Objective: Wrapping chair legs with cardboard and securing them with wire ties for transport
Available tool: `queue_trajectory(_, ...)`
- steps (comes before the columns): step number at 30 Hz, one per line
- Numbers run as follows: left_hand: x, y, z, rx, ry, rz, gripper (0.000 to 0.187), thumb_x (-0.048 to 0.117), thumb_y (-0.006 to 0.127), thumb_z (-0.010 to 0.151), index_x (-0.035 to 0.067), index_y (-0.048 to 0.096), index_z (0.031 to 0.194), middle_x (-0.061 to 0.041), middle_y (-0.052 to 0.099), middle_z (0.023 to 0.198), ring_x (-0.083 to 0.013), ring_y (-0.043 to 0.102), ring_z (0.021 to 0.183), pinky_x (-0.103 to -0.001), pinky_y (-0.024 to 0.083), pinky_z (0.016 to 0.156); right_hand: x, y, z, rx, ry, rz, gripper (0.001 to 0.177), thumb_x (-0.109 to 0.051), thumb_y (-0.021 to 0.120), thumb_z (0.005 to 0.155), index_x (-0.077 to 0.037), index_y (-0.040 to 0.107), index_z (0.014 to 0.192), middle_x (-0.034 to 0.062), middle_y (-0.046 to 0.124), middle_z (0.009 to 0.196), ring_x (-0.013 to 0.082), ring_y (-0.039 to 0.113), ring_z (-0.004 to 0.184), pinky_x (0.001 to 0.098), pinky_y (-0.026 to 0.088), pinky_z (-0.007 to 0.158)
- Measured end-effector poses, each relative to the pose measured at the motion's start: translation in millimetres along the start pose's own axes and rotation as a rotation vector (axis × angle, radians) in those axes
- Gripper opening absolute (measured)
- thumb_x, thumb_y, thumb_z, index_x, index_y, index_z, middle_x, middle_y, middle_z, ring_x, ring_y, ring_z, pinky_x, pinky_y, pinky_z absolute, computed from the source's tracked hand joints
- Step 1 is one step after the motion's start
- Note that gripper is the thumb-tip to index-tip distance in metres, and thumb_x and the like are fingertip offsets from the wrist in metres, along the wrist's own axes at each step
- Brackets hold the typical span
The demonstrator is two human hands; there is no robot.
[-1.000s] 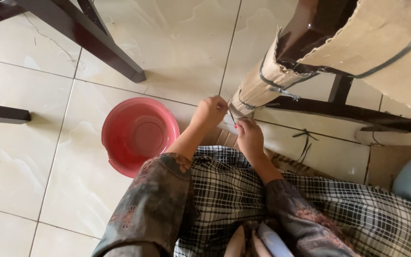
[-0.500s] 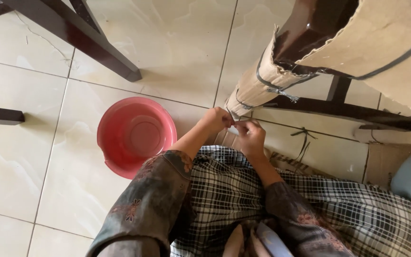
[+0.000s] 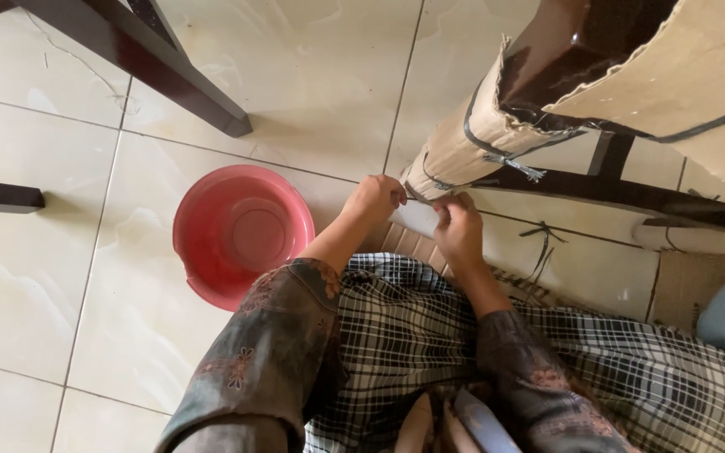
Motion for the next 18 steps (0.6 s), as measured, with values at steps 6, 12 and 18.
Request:
queue_trajectory(6, 5.3, -2.3, -8.4, 0.017, 0.108, 0.212, 0.022, 0.008, 0.066, 0.087, 0.027, 0.078, 0.085, 0.004, 0.074, 0.074, -0.0233, 0.076, 0.072, -0.039, 0.064, 0.073, 48.7, 35.7, 9.1, 0.12, 0.043, -0.047, 0.013, -0.001, 0.072, 0.085, -0.011, 0.069, 0.077, 0.0085, 0.061, 0.076, 0.036, 0.069, 0.073, 0.044, 0.056, 0.072)
queue_trajectory(12, 8.9, 17.2, -13.3, 0.276, 0.512, 0.497, 0.022, 0.007, 0.074, 0.081, 0.026, 0.073, 0.071, 0.007, 0.068, 0.067, -0.0164, 0.071, 0.064, -0.036, 0.053, 0.082, 52.7, 58.2, 13.1, 0.163, -0.018, -0.028, 0.012, -0.001, 0.065, 0.085, -0.009, 0.069, 0.077, 0.0091, 0.062, 0.071, 0.0394, 0.067, 0.068, 0.0429, 0.054, 0.063)
queue_trajectory(18, 67.5, -18.2, -28.0, 0.465, 0.943, 0.704, 0.025, -0.004, 0.068, 0.072, 0.018, 0.066, 0.062, 0.003, 0.06, 0.068, -0.0156, 0.06, 0.06, -0.039, 0.046, 0.084, 63.3, 62.6, 10.1, 0.218, -0.073, -0.026, 0.016, -0.001, 0.055, 0.084, -0.006, 0.069, 0.077, 0.0099, 0.065, 0.066, 0.0434, 0.065, 0.062, 0.0415, 0.052, 0.052)
Point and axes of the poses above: each hand's wrist, its own z-axis towards the middle knuckle, its own y-axis out of the palm, x = y × z, the point moved 1 cm from there along z, towards the middle knuckle
